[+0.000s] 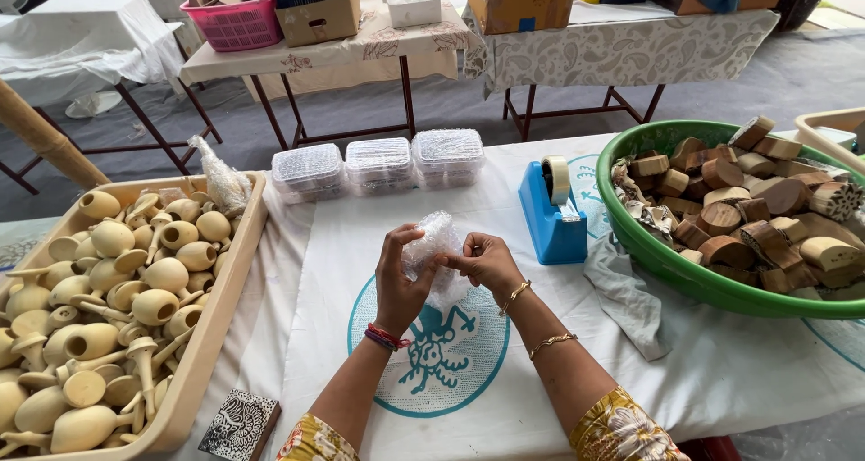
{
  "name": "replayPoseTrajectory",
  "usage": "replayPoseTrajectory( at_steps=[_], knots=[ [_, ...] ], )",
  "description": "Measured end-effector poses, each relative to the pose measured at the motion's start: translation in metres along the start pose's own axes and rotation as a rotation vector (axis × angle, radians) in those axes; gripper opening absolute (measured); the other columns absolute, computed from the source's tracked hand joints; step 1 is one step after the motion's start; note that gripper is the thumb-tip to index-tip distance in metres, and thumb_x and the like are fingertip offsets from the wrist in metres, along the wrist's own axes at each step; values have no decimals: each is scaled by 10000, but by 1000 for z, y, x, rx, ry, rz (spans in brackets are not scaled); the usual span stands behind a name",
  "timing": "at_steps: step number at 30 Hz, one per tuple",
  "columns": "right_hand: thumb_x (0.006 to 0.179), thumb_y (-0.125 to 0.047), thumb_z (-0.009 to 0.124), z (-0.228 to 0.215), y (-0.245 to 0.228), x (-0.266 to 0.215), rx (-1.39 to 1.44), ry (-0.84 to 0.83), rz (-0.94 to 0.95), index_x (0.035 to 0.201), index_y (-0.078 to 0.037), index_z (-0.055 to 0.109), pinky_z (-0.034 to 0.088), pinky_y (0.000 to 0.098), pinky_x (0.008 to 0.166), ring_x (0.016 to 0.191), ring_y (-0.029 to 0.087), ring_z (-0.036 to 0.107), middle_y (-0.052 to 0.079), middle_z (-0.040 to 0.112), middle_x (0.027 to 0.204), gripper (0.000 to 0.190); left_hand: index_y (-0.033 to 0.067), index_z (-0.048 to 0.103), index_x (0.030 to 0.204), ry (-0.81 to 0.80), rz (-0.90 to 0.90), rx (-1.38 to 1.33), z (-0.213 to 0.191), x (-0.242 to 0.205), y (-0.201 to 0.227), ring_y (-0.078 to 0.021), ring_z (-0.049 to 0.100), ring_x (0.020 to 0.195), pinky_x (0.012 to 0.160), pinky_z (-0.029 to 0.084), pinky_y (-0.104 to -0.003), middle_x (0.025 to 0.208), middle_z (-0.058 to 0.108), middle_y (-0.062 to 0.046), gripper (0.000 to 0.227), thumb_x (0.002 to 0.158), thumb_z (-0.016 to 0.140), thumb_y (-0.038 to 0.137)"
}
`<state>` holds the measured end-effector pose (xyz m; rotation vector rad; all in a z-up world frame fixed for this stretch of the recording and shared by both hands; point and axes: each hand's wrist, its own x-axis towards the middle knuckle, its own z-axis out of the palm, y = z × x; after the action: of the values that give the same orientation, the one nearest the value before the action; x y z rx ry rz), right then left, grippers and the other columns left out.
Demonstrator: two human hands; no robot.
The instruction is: The person handles bubble-wrapped items and plastic containers on a table before cleaning a wooden block stamp with a white cloth.
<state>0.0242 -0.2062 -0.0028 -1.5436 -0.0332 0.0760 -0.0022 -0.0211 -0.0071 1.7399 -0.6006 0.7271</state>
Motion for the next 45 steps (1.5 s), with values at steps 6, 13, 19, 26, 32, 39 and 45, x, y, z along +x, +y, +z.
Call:
replayPoseTrajectory(
  at_steps=[6, 13, 19, 26, 32, 39, 45],
  knots=[
    [644, -339, 996, -11, 9, 6, -268, 67, -163, 642, -123, 553, 432, 190, 460, 520, 54, 500, -16, 572, 587, 492, 138, 512, 1323, -19, -17, -60, -4, -1, -6, -286, 685, 1139, 881, 644, -386, 1309, 612, -127, 447, 950, 755, 182],
    [679, -458, 912, -39, 11, 7, -517, 88, -218, 846, -79, 787, 572, 263, 667, 735, 135, 703, 33, 757, 795, 433, 119, 478, 1343, -38, -94, -96, -7, -3, -10, -262, 690, 1096, 833, 655, -333, 1299, 589, -130, 476, 954, 740, 197],
    [701, -488, 869, -22, 20, 13, -333, -153, -294, 1301, -124, 680, 523, 424, 959, 1131, 225, 682, 85, 728, 1239, 727, 110, 449, 1346, -74, -52, -163, -6, -2, -3, -277, 657, 1177, 895, 656, -345, 1390, 512, -141, 503, 941, 740, 171],
    [807, -609, 728, -41, 13, 7, -120, -329, -219, 1429, -168, 598, 489, 434, 1085, 1279, 222, 611, 111, 662, 1387, 773, 116, 448, 1369, 37, -229, -399, -15, -4, -17, -226, 625, 1134, 932, 584, -321, 1291, 561, -111, 458, 993, 709, 141],
    [858, -637, 596, -36, 3, -3, 62, -371, 63, 1478, -198, 523, 502, 419, 1049, 1220, 202, 633, 75, 652, 1309, 763, 173, 430, 1340, 307, -425, -841, -30, 5, -22, -170, 653, 1039, 850, 584, -303, 1184, 616, -76, 435, 989, 682, 119],
    [958, -468, 691, -41, 10, 10, 238, -210, -88, 1417, -3, 561, 548, 385, 937, 1092, 201, 655, 75, 698, 1173, 667, 109, 352, 1363, -47, -457, -567, -25, -11, -76, -307, 665, 1161, 979, 596, -364, 1223, 607, -194, 620, 960, 818, 179],
    [710, -316, 888, -47, -48, -30, 153, -97, -410, 1520, -168, 437, 614, 372, 937, 1080, 183, 686, 66, 692, 1138, 939, 124, 338, 1560, -607, -290, -112, -2, -13, -26, -325, 529, 1365, 1067, 432, -441, 1463, 562, -179, 1010, 761, 796, 537]
  ],
)
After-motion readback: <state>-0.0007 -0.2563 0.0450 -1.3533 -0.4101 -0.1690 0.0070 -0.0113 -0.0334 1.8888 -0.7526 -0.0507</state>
